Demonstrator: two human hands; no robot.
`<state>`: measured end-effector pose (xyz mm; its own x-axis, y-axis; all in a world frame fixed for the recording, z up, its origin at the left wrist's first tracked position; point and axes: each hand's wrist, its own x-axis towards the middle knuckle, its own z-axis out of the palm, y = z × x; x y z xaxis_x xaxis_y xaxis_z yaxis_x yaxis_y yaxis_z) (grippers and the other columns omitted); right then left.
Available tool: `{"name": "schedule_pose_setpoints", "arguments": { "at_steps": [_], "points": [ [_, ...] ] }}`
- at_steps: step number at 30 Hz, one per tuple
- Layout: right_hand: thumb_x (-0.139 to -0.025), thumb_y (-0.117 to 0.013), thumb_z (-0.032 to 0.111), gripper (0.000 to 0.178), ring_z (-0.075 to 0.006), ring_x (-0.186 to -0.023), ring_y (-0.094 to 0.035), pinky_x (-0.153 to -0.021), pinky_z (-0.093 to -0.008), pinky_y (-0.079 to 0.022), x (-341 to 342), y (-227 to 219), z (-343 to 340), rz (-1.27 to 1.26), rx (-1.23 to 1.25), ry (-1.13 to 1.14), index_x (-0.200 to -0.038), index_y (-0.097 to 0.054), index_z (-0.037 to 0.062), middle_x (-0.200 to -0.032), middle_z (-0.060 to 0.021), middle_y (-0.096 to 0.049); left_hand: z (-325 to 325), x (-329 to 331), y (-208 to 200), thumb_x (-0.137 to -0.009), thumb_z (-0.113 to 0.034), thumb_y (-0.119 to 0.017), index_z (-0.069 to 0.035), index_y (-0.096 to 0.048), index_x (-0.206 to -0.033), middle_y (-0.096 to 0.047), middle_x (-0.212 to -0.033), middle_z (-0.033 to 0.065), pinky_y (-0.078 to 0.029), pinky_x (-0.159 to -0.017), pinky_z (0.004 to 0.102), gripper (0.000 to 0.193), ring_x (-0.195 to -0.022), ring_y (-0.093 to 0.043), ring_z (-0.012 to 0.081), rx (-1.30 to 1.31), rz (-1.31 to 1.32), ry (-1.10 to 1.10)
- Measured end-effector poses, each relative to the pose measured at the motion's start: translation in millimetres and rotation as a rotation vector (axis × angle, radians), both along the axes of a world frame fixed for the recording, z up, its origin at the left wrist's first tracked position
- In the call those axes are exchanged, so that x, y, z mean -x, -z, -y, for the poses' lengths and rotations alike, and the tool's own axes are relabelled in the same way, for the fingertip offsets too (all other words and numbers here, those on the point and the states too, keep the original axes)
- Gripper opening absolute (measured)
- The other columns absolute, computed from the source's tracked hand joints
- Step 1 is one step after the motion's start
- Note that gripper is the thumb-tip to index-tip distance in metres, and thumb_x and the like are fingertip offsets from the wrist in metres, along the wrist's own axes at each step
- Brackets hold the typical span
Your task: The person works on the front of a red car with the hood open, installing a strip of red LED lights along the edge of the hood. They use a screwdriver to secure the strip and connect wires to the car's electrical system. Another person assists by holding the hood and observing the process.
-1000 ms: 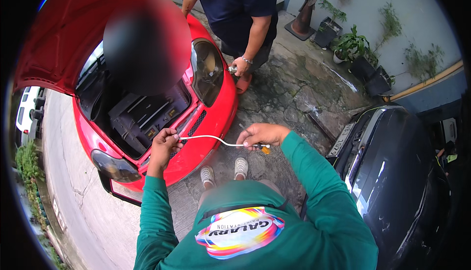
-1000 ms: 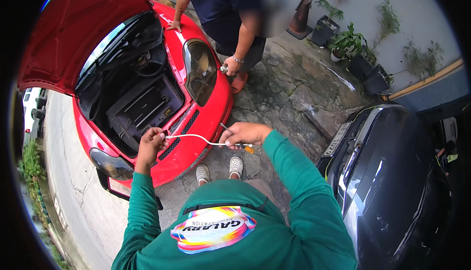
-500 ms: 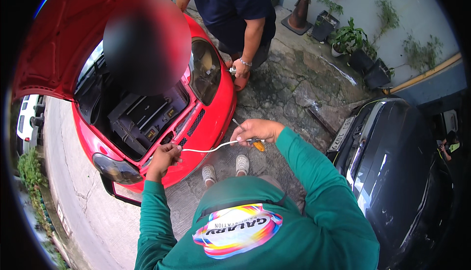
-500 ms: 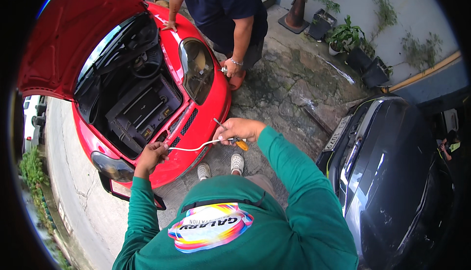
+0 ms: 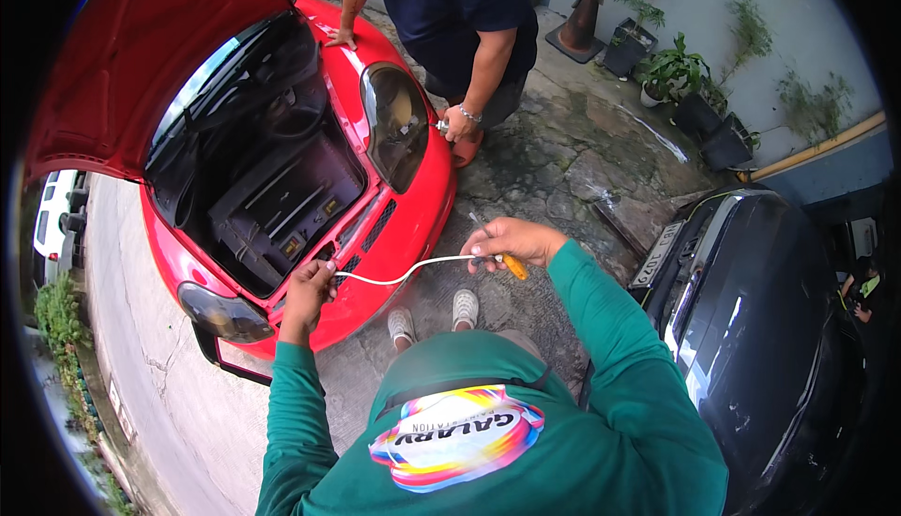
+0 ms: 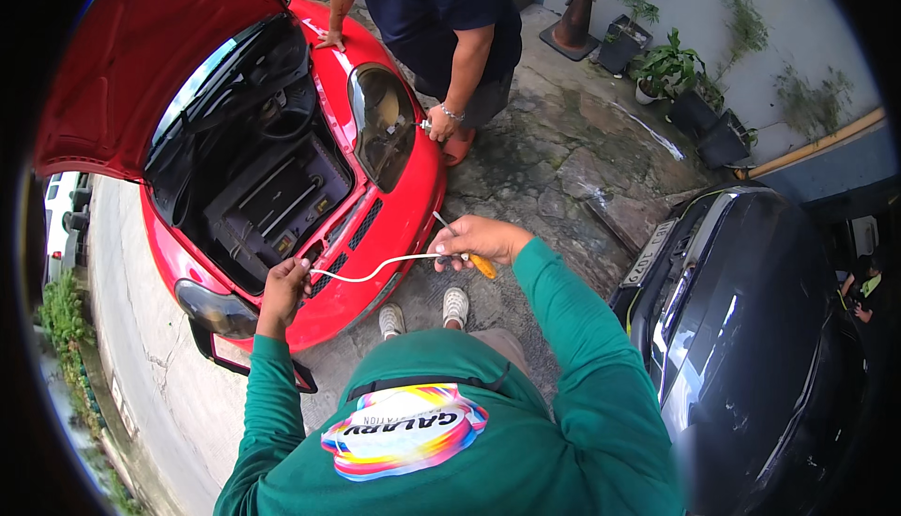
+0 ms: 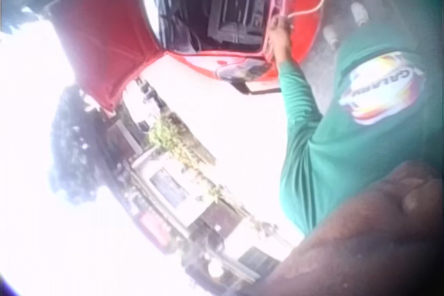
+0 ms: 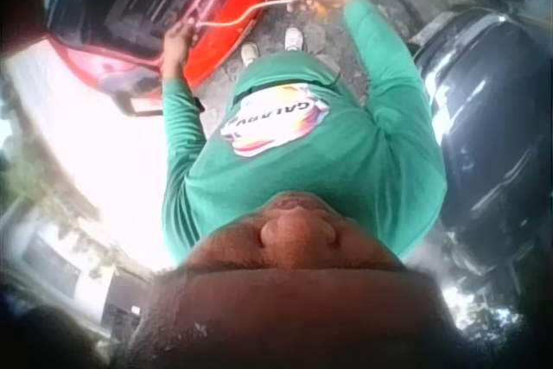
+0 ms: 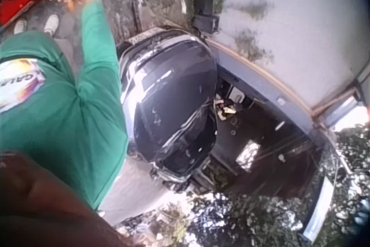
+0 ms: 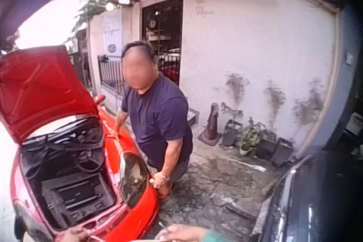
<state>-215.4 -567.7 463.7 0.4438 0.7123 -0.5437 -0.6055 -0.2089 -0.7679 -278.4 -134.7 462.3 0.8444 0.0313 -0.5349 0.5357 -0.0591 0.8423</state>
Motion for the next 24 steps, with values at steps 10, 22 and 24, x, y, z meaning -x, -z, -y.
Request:
{"name": "schedule_pose_setpoints", "arguments": {
  "at_steps": [10,22,24],
  "points": [
    [-0.099,-0.058,0.004,0.028,-0.0149,-0.078,-0.068,-0.071,-0.0326,-0.055,25,-1,6,0.345,0.385,-0.067,-0.122,-0.070,-0.0050,-0.091,-0.0097,-0.076,-5,9,0,-0.107,-0.023,-0.064,-0.009,-0.063,-0.088,-0.060,-0.070,-0.0015,-0.041,-0.053,0.0222,0.024,-0.058,-0.056,0.0071,-0.032,0.086,-0.052],
    [-0.100,-0.050,0.001,0.027,-0.0168,-0.083,-0.067,-0.081,-0.0337,-0.053,46,11,10,0.522,0.309,0.158,-0.123,-0.061,-0.0039,-0.087,-0.0066,-0.071,-8,15,-3,-0.106,-0.022,-0.067,-0.007,-0.065,-0.090,-0.063,-0.076,-0.0002,-0.047,-0.057,0.0241,0.022,-0.062,-0.062,0.0090,0.015,0.030,-0.052],
    [-0.099,-0.050,0.001,0.024,-0.0154,-0.084,-0.065,-0.082,-0.0327,-0.052,48,7,11,0.520,0.318,0.121,-0.120,-0.062,-0.0045,-0.088,-0.0053,-0.070,-12,18,-1,-0.106,-0.022,-0.067,-0.007,-0.065,-0.091,-0.063,-0.076,-0.0003,-0.047,-0.057,0.0240,0.021,-0.062,-0.062,0.0088,0.027,0.023,-0.050]
  ]
}}
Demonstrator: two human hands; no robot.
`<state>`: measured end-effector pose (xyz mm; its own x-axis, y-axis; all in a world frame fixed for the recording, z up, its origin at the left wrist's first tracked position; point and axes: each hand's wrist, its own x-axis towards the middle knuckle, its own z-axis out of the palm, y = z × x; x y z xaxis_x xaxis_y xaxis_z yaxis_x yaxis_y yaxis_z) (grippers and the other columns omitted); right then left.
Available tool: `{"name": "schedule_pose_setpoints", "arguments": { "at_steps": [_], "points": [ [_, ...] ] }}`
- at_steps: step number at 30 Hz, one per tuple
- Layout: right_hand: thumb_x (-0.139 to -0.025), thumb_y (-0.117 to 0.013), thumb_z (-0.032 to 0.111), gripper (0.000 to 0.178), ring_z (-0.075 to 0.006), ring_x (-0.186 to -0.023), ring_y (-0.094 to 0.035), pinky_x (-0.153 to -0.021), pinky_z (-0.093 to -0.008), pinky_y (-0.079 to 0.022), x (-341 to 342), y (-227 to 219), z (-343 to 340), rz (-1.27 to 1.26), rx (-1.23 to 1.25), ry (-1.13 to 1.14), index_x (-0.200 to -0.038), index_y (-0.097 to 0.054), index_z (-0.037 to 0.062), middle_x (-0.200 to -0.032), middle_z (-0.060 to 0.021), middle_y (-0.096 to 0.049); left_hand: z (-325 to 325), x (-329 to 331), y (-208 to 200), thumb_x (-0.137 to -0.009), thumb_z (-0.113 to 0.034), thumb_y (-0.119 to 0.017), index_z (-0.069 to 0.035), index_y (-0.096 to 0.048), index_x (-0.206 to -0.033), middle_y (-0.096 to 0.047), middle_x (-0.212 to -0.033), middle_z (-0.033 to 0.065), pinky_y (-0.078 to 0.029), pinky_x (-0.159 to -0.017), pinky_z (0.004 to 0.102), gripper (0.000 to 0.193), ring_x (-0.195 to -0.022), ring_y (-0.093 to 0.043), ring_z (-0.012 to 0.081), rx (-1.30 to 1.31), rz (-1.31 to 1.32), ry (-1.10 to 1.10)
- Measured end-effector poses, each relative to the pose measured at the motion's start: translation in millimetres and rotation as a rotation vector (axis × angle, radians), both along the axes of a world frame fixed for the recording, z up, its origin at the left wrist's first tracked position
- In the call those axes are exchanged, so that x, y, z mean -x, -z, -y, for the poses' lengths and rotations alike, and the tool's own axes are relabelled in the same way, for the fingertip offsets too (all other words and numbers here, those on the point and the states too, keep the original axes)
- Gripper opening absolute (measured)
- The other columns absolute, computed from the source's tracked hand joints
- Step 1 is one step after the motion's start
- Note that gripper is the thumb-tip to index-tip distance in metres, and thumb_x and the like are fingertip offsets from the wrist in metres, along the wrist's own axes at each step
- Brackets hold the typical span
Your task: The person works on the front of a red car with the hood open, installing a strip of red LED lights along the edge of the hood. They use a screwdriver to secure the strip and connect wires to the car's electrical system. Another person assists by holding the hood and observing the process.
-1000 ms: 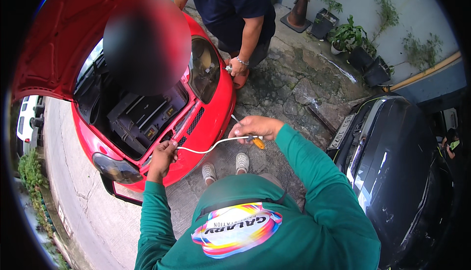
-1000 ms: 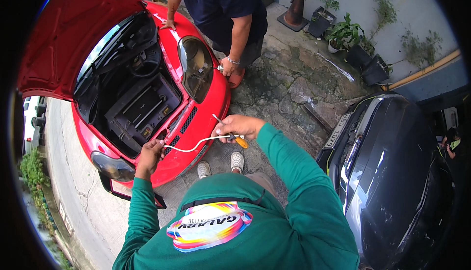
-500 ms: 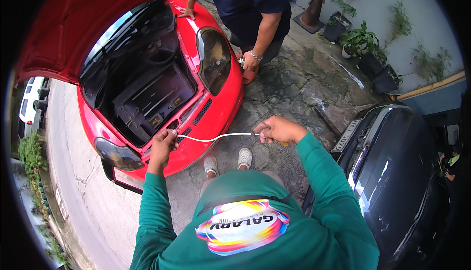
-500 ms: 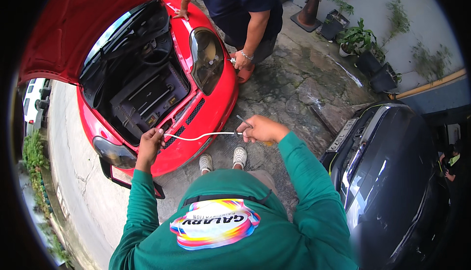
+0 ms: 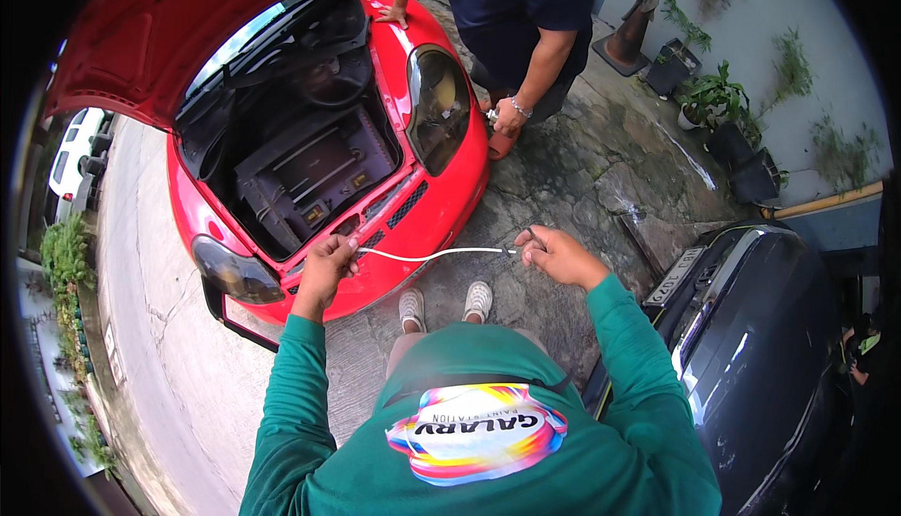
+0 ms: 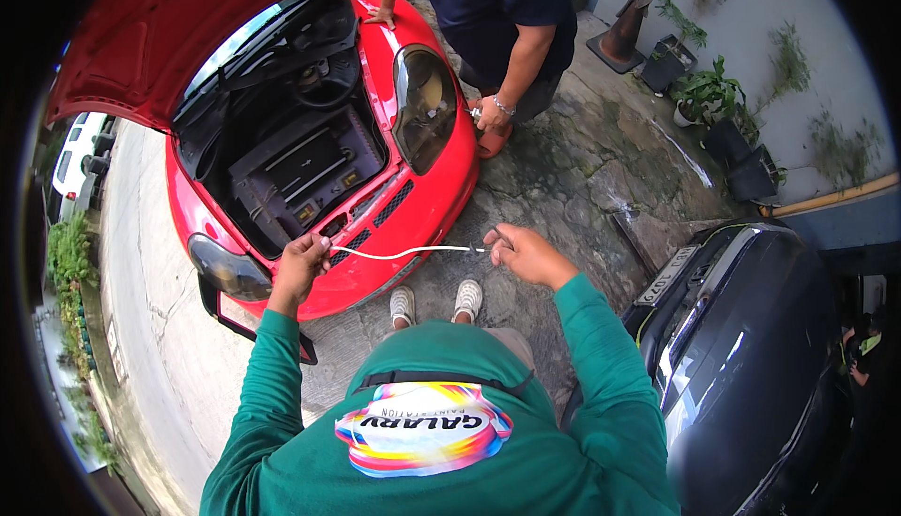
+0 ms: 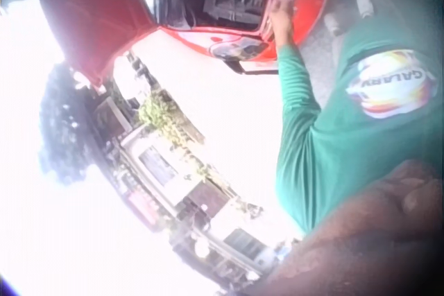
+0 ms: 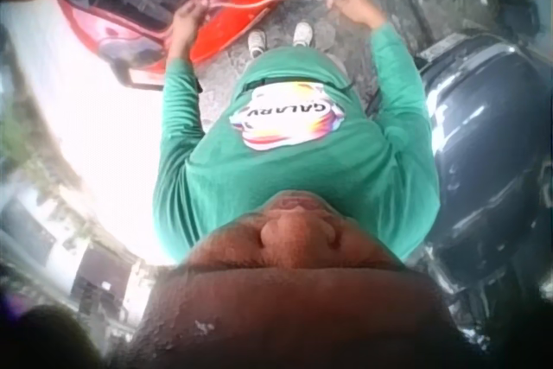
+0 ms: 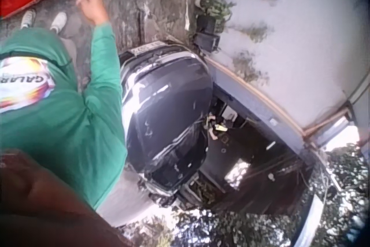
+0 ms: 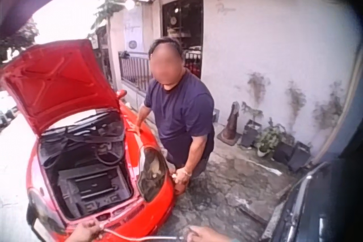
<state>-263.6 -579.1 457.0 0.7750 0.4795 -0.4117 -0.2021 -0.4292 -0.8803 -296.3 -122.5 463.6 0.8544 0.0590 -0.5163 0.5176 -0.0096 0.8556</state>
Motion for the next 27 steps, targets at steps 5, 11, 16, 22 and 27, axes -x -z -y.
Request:
{"name": "schedule_pose_setpoints", "arguments": {
  "at_steps": [5,11,16,22,27],
  "points": [
    [-0.099,-0.057,0.005,0.022,-0.0152,-0.082,-0.063,-0.080,-0.0334,-0.052,3,2,-5,-0.004,0.039,-0.054,-0.119,-0.062,-0.0024,-0.085,-0.0048,-0.066,5,18,11,-0.106,-0.023,-0.066,-0.007,-0.066,-0.094,-0.064,-0.074,0.0002,-0.048,-0.056,0.0232,0.020,-0.062,-0.062,0.0087,0.127,-0.022,-0.094],
    [-0.096,-0.076,0.021,0.032,-0.0166,-0.082,-0.062,-0.077,-0.0372,-0.052,25,0,-15,0.034,0.173,-0.045,-0.119,-0.063,0.0031,-0.087,-0.0069,-0.065,9,43,13,-0.105,-0.019,-0.067,-0.007,-0.066,-0.099,-0.067,-0.082,0.0017,-0.051,-0.059,0.0239,0.013,-0.068,-0.067,0.0119,0.187,-0.111,-0.046],
    [-0.095,-0.079,0.024,0.040,-0.0167,-0.084,-0.061,-0.077,-0.0362,-0.052,47,34,-12,0.025,0.159,-0.051,-0.124,-0.060,0.0046,-0.090,-0.0073,-0.066,-1,76,23,-0.105,-0.019,-0.068,-0.008,-0.067,-0.103,-0.069,-0.089,0.0011,-0.054,-0.066,0.0248,0.011,-0.075,-0.070,0.0117,0.227,-0.262,0.129],
    [-0.096,-0.077,0.020,0.034,-0.0162,-0.081,-0.060,-0.075,-0.0343,-0.051,59,20,-44,-0.152,0.010,-0.078,-0.124,-0.063,0.0082,-0.092,-0.0079,-0.067,6,94,8,-0.104,-0.025,-0.070,-0.010,-0.075,-0.120,-0.070,-0.088,-0.0030,-0.049,-0.069,0.0228,0.023,-0.077,-0.063,0.0056,0.044,-0.389,0.637],
    [-0.098,-0.073,0.017,0.017,-0.0121,-0.073,-0.058,-0.068,-0.0319,-0.050,50,5,-57,0.070,0.051,-0.187,-0.113,-0.068,0.0082,-0.079,-0.0024,-0.067,17,98,-7,-0.105,-0.025,-0.069,-0.007,-0.078,-0.125,-0.073,-0.093,-0.0018,-0.048,-0.073,0.0248,0.028,-0.084,-0.056,0.0050,-0.120,-0.133,0.792]
  ]
}}
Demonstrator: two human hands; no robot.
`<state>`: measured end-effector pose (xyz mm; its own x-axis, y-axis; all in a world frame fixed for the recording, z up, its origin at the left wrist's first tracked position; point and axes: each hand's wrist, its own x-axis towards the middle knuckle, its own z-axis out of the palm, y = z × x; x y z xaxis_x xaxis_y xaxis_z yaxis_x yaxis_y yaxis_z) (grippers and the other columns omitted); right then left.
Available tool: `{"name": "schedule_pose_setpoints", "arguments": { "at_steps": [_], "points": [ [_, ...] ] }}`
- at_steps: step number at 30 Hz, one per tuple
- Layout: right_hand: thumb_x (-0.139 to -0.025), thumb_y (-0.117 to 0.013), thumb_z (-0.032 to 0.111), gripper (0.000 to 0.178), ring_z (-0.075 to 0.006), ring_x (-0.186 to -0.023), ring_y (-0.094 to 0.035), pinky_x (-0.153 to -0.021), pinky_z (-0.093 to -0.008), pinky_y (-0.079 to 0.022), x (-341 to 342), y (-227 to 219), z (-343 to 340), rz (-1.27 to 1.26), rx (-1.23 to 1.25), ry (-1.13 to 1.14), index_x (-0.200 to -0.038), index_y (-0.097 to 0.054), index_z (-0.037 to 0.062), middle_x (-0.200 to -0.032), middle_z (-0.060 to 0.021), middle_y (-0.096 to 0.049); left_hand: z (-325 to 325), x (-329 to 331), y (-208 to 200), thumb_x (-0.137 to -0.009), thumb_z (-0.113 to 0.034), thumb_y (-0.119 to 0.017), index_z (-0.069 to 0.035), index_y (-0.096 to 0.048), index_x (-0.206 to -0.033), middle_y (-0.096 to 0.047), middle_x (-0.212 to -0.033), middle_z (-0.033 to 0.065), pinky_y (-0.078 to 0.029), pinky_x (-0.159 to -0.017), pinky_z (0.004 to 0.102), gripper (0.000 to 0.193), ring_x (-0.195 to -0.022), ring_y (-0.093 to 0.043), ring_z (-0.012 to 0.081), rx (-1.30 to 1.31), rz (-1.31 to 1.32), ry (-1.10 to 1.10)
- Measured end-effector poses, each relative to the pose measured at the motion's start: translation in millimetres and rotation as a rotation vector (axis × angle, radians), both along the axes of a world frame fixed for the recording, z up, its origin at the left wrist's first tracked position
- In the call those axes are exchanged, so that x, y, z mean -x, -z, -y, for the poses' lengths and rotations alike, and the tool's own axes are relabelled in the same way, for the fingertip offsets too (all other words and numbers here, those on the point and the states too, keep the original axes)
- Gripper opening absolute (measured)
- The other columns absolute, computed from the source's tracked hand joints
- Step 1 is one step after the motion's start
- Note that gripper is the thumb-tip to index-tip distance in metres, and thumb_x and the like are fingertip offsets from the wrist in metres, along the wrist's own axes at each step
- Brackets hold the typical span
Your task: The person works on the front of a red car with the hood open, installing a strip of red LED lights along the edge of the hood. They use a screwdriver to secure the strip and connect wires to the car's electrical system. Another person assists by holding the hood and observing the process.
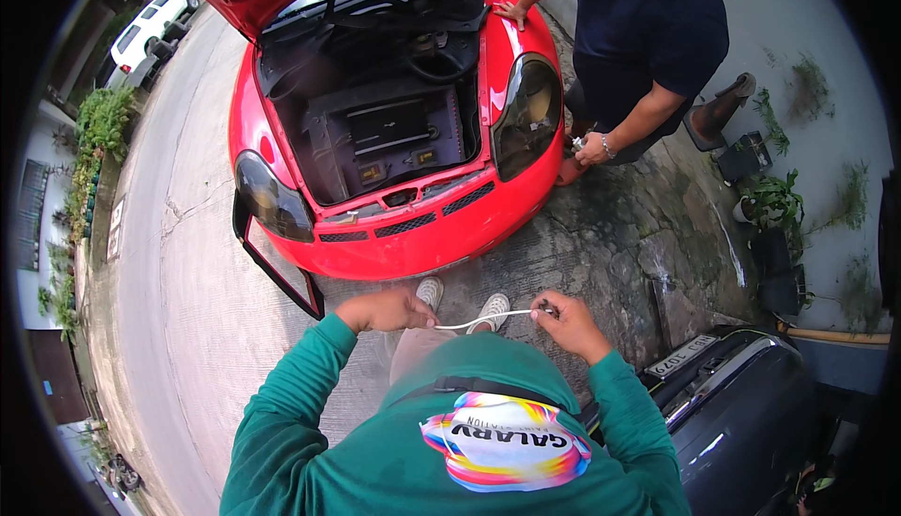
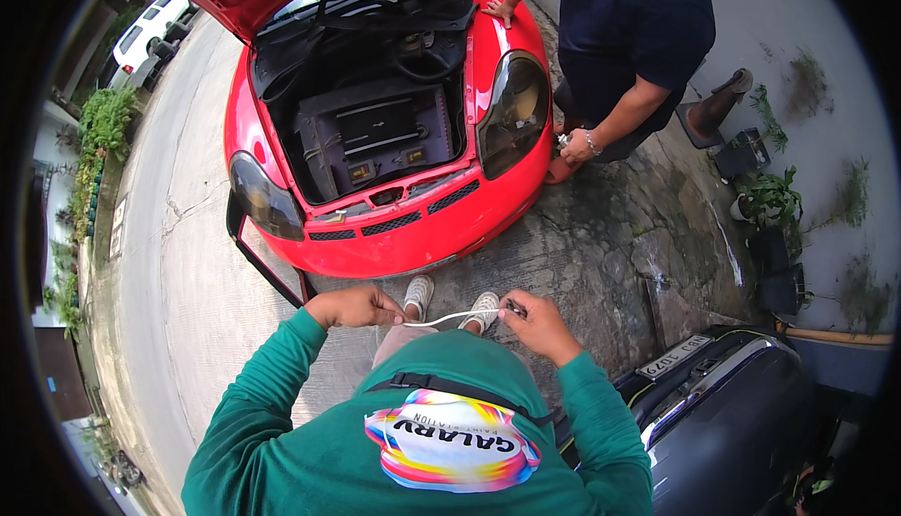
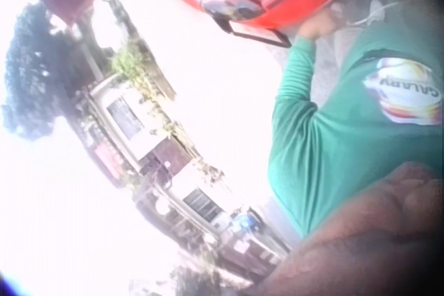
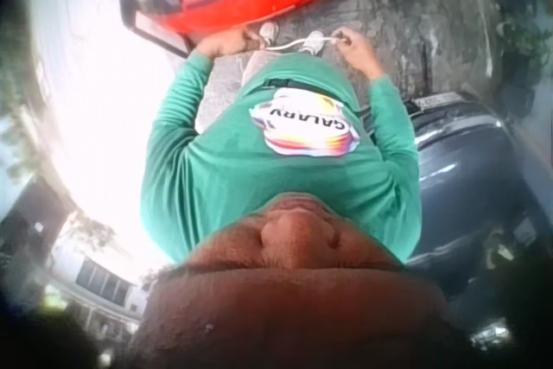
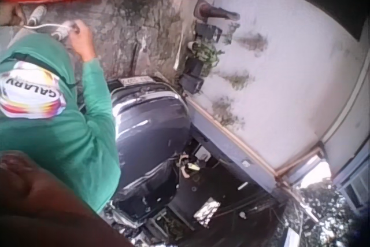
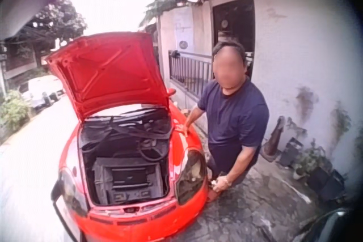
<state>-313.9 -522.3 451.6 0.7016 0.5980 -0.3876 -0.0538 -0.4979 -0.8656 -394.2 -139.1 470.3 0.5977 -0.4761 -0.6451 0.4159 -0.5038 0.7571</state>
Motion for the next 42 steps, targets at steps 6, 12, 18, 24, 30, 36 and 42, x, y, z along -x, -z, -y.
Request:
{"name": "schedule_pose_setpoints", "arguments": {
  "at_steps": [6,12,18,24,30,36,42],
  "points": [
    [-0.099,-0.071,0.014,0.011,-0.0077,-0.069,-0.056,-0.064,-0.0282,-0.046,0,-14,20,-0.163,-0.103,0.168,-0.106,-0.069,0.0059,-0.078,0.0000,-0.066,-20,1,-36,-0.106,-0.021,-0.067,0.002,-0.075,-0.126,-0.079,-0.109,0.0056,-0.052,-0.097,0.0299,0.031,-0.101,-0.065,0.0099,0.084,-0.186,-0.216],
    [-0.097,-0.073,0.009,0.012,-0.0041,-0.070,-0.050,-0.064,-0.0251,-0.043,4,-23,26,-0.283,-0.166,0.165,-0.107,-0.067,0.0065,-0.081,0.0042,-0.060,-28,10,-29,-0.105,-0.021,-0.068,-0.001,-0.077,-0.124,-0.079,-0.107,0.0062,-0.053,-0.095,0.0295,0.029,-0.098,-0.066,0.0105,0.055,-0.088,-0.141],
    [-0.094,-0.075,0.006,0.020,-0.0035,-0.070,-0.050,-0.064,-0.0238,-0.042,-8,-77,0,-0.240,-0.215,0.123,-0.113,-0.067,0.0069,-0.084,0.0052,-0.059,-18,1,-47,-0.101,-0.031,-0.072,-0.007,-0.077,-0.126,-0.079,-0.107,0.0076,-0.053,-0.092,0.0336,0.035,-0.096,-0.069,0.0167,-0.054,-0.197,0.087],
    [-0.095,-0.077,0.007,0.027,-0.0058,-0.077,-0.065,-0.069,-0.0246,-0.051,-15,-84,4,-0.086,-0.217,0.054,-0.119,-0.065,0.0034,-0.089,-0.0015,-0.073,22,-21,-100,-0.092,-0.044,-0.078,-0.016,-0.075,-0.133,-0.078,-0.116,0.0159,-0.054,-0.097,0.0398,0.050,-0.108,-0.073,0.0324,-0.630,0.035,0.524],
    [-0.093,-0.080,0.009,0.029,-0.0077,-0.081,-0.068,-0.073,-0.0258,-0.053,-11,-101,-17,-0.076,-0.311,-0.015,-0.117,-0.066,0.0024,-0.092,-0.0043,-0.076,55,-24,-110,-0.097,-0.031,-0.073,-0.009,-0.075,-0.126,-0.077,-0.107,0.0174,-0.056,-0.091,0.0409,0.037,-0.104,-0.074,0.0317,0.117,0.270,-0.027],
    [-0.089,-0.084,0.013,0.037,-0.0066,-0.070,-0.060,-0.067,-0.0256,-0.050,-21,-106,-22,0.057,-0.086,-0.121,-0.121,-0.067,0.0031,-0.080,0.0002,-0.069,65,-33,-90,-0.105,-0.017,-0.062,-0.006,-0.074,-0.121,-0.076,-0.094,0.0151,-0.057,-0.080,0.0377,0.024,-0.084,-0.074,0.0268,0.086,0.416,-0.169],
    [-0.090,-0.081,0.009,0.034,-0.0072,-0.071,-0.060,-0.064,-0.0260,-0.049,-17,-100,-29,-0.005,-0.248,0.015,-0.120,-0.068,0.0036,-0.083,-0.0005,-0.067,59,-30,-85,-0.104,-0.017,-0.063,-0.006,-0.075,-0.119,-0.076,-0.090,0.0142,-0.057,-0.078,0.0366,0.022,-0.082,-0.074,0.0235,0.088,0.402,-0.230]
  ]
}}
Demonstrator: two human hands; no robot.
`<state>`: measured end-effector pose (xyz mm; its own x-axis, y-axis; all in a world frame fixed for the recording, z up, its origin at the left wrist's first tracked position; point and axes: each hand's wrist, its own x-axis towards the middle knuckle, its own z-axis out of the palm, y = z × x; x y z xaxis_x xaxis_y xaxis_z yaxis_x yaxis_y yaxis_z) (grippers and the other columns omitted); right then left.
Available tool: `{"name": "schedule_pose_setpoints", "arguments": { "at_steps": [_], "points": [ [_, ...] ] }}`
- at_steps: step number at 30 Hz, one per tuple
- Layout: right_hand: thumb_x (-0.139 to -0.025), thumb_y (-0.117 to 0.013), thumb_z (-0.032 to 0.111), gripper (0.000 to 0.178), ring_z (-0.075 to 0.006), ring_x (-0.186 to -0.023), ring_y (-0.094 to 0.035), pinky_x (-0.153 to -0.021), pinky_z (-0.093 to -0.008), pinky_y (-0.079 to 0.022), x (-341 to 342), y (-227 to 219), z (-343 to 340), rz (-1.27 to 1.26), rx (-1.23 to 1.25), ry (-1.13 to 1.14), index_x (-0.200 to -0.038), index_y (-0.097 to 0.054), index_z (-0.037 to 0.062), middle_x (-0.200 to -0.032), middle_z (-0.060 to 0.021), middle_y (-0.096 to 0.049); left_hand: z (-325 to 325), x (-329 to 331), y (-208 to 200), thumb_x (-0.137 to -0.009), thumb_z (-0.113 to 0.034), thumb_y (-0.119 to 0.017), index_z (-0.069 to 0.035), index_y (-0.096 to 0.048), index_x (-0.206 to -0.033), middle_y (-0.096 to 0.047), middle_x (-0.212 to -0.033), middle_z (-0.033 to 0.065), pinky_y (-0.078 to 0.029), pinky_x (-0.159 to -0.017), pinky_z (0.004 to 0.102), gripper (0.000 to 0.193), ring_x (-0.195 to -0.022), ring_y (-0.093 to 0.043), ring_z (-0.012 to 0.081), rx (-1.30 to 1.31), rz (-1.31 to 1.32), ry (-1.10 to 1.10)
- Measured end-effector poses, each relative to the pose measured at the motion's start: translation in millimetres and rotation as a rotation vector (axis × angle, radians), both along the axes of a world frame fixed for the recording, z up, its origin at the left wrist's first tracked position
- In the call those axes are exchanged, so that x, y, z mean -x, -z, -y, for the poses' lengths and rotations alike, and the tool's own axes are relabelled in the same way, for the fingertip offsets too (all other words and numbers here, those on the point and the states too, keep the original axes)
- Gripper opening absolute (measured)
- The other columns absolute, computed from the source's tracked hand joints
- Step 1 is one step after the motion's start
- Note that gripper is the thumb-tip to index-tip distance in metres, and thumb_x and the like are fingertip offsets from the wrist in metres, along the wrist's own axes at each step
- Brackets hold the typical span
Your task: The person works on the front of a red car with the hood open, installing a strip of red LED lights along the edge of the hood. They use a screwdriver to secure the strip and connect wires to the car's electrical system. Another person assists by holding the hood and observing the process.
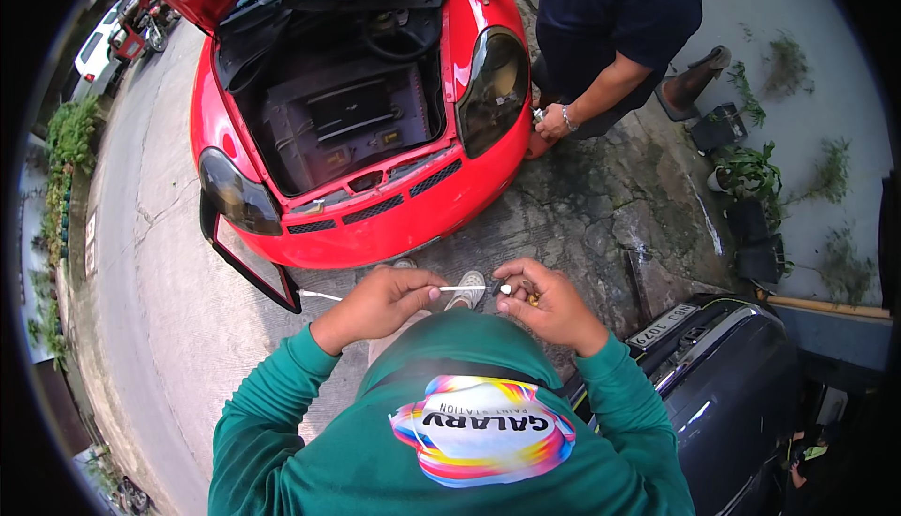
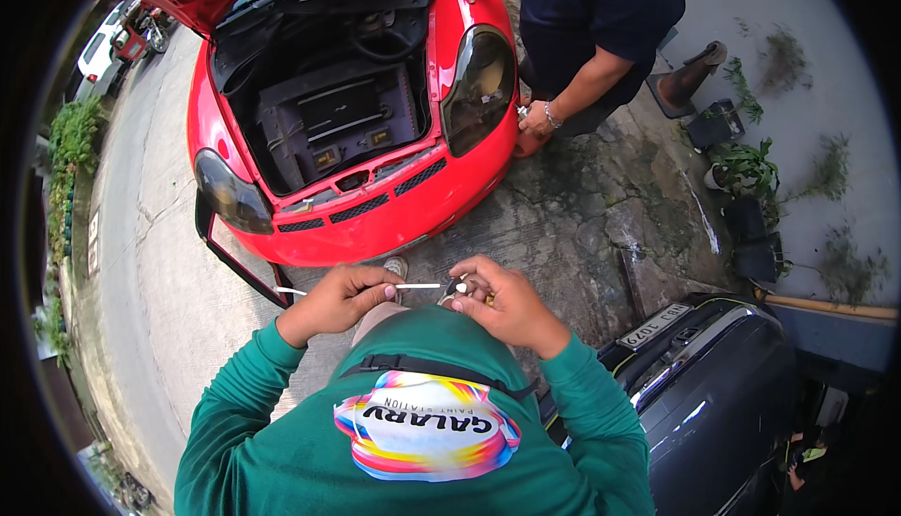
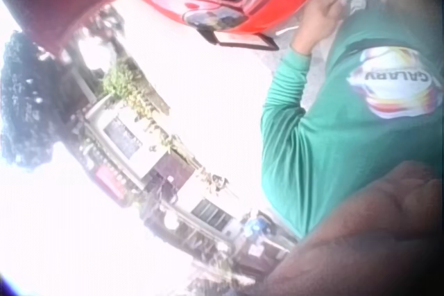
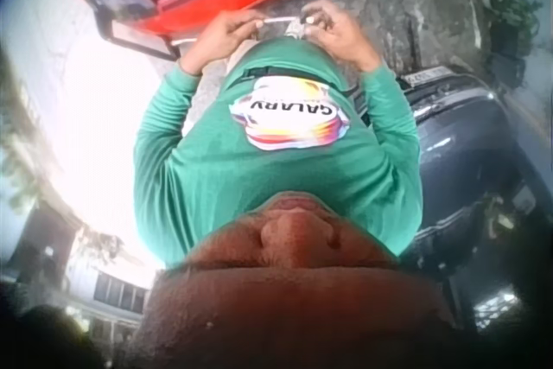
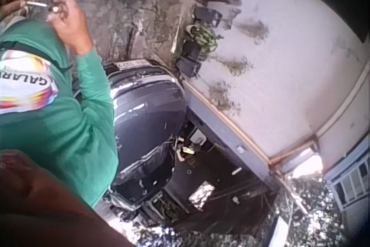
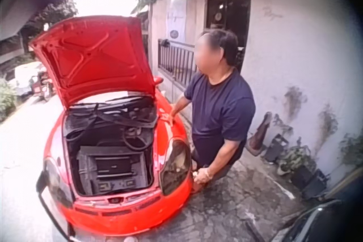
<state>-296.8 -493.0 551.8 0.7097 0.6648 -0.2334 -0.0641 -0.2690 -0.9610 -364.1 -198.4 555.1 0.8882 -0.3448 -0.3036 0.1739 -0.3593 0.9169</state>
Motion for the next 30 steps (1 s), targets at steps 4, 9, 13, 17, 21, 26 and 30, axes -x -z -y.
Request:
{"name": "schedule_pose_setpoints", "arguments": {
  "at_steps": [4,9,13,17,21,26,30],
  "points": [
    [-0.090,-0.077,0.005,0.030,-0.0078,-0.074,-0.062,-0.066,-0.0260,-0.050,-3,0,1,0.020,0.053,-0.040,-0.119,-0.068,0.0038,-0.087,-0.0016,-0.068,2,-1,-9,-0.103,-0.017,-0.065,-0.006,-0.075,-0.119,-0.076,-0.094,0.0150,-0.057,-0.079,0.0375,0.022,-0.083,-0.075,0.0251,-0.011,-0.056,0.015],
    [-0.091,-0.074,0.004,0.026,-0.0103,-0.074,-0.065,-0.067,-0.0269,-0.051,0,-7,-8,0.137,0.016,-0.032,-0.116,-0.069,0.0031,-0.092,-0.0041,-0.072,18,-1,-13,-0.101,-0.018,-0.066,-0.007,-0.075,-0.120,-0.077,-0.099,0.0175,-0.058,-0.081,0.0412,0.023,-0.090,-0.076,0.0325,0.011,0.072,0.030],
    [-0.091,-0.074,0.005,0.025,-0.0121,-0.076,-0.067,-0.068,-0.0280,-0.052,2,-20,-10,0.132,-0.038,0.020,-0.116,-0.072,0.0030,-0.097,-0.0064,-0.073,22,-3,-14,-0.100,-0.018,-0.066,-0.006,-0.072,-0.124,-0.077,-0.101,0.0191,-0.058,-0.082,0.0430,0.027,-0.091,-0.076,0.0363,-0.043,0.128,0.084],
    [-0.090,-0.074,0.003,0.029,-0.0133,-0.074,-0.067,-0.068,-0.0289,-0.053,0,-18,-12,0.289,-0.102,-0.009,-0.119,-0.073,0.0032,-0.097,-0.0081,-0.073,39,-5,-35,-0.100,-0.018,-0.065,-0.006,-0.065,-0.134,-0.077,-0.093,0.0190,-0.057,-0.078,0.0447,0.036,-0.086,-0.076,0.0388,0.052,0.057,-0.017],
    [-0.091,-0.072,-0.003,0.029,-0.0177,-0.079,-0.071,-0.069,-0.0296,-0.056,10,-29,-16,0.330,-0.036,0.085,-0.120,-0.070,0.0016,-0.099,-0.0122,-0.074,46,-10,-37,-0.101,-0.012,-0.065,-0.004,-0.060,-0.135,-0.077,-0.086,0.0155,-0.056,-0.071,0.0382,0.036,-0.076,-0.075,0.0306,0.052,0.119,-0.032],
    [-0.090,-0.074,-0.003,0.028,-0.0152,-0.075,-0.068,-0.067,-0.0291,-0.055,14,-31,-13,0.332,-0.032,0.142,-0.118,-0.071,0.0019,-0.097,-0.0110,-0.074,49,-9,-45,-0.101,-0.014,-0.063,-0.003,-0.057,-0.131,-0.076,-0.088,0.0203,-0.056,-0.074,0.0447,0.032,-0.082,-0.075,0.0408,0.079,0.071,0.007],
    [-0.090,-0.074,-0.002,0.022,-0.0099,-0.071,-0.064,-0.063,-0.0264,-0.050,8,-35,-7,0.306,-0.059,0.082,-0.112,-0.071,0.0012,-0.094,-0.0078,-0.072,49,-5,-48,-0.102,-0.011,-0.060,-0.003,-0.053,-0.131,-0.076,-0.088,0.0215,-0.055,-0.075,0.0486,0.031,-0.083,-0.074,0.0431,0.107,0.026,-0.005]
  ]
}}
